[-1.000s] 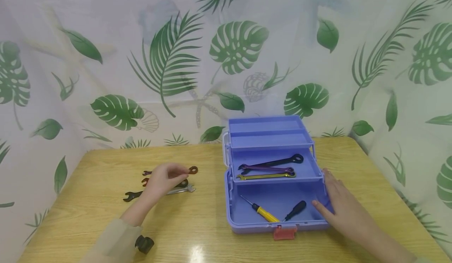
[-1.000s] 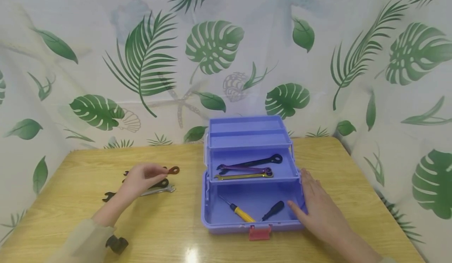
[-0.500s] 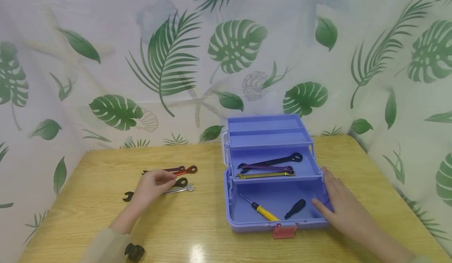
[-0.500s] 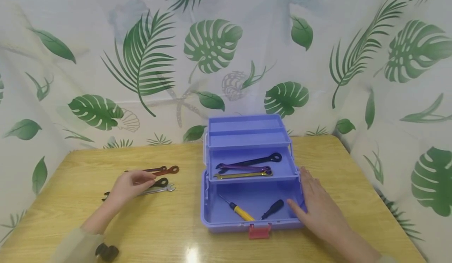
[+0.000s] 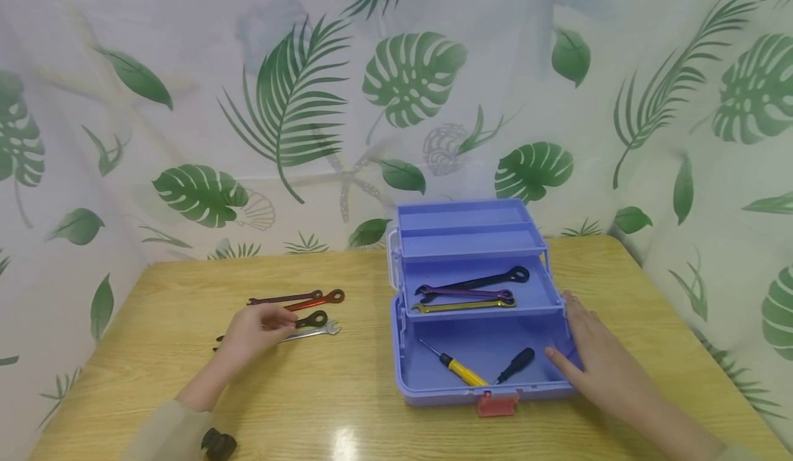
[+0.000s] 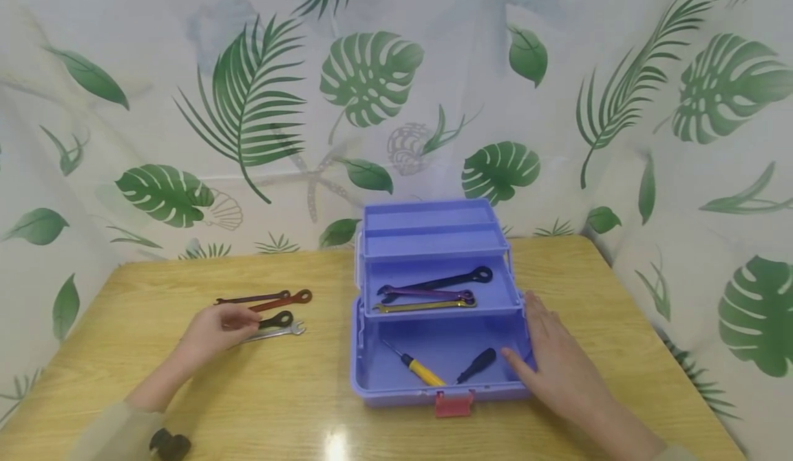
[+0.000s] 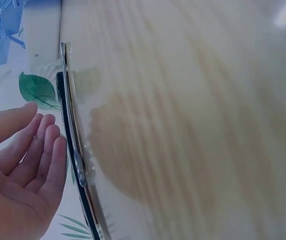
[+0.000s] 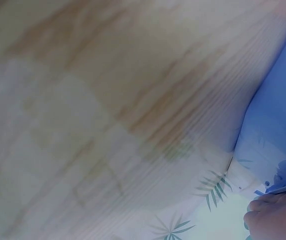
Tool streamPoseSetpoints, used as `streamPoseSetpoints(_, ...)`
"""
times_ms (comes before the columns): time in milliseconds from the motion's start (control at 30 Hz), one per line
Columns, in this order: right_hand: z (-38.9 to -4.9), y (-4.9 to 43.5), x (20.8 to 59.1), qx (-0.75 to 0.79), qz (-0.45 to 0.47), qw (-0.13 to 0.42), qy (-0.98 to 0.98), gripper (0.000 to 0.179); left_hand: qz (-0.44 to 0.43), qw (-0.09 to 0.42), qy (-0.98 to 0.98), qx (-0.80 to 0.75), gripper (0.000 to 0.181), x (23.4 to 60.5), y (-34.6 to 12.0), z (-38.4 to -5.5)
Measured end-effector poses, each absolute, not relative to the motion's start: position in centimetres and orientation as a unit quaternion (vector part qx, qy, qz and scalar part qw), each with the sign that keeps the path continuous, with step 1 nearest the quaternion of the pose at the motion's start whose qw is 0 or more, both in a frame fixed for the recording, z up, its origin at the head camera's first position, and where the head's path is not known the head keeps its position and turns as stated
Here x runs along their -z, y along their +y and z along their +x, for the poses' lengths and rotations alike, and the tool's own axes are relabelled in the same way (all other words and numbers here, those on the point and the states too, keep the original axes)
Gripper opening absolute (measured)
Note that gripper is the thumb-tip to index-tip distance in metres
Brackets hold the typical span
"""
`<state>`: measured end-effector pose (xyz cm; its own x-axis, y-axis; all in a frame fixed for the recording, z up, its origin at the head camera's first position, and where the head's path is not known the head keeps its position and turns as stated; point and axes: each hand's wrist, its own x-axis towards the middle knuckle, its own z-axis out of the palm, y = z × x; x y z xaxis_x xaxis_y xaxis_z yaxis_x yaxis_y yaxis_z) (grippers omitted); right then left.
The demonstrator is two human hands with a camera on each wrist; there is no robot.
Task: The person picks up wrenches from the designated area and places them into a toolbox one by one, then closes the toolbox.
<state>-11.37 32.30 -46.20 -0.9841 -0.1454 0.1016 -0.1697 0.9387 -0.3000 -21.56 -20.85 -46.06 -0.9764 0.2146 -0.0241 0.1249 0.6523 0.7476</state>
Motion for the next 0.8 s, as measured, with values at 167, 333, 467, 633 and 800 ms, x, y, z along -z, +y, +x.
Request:
streamPoseSetpoints(167,-11.43,32.33,46.18,-0.155,0.082,0.039,-0.984,0.096,0.103,0.060,0.905,-0.408,0.012,46.21,-21.25,-21.65)
streamPoseSetpoints(333,-11.49,32.31,46.02,-0.159,0.078,0.031,-0.984,0.097,0.109,0.063,0.905,-0.407,0.013,46.41,-21.45,-21.76)
streamPoseSetpoints(467,-11.46,32.25,45.98,-0.162,0.077,0.027,-0.983,0.097,0.117,0.064,0.908,-0.397,0.011,46.56,-21.53,-21.84)
streamPoseSetpoints(633,-11.47,32.35,46.10,-0.165,0.078,0.028,-0.983,0.097,0.137,0.060,0.915,-0.375,0.008,46.65,-21.50,-22.00)
streamPoseSetpoints(800,-11.54,32.44,46.11,-0.166,0.080,0.032,-0.982,0.096,0.162,0.053,0.918,-0.358,0.008,46.87,-21.45,-22.13)
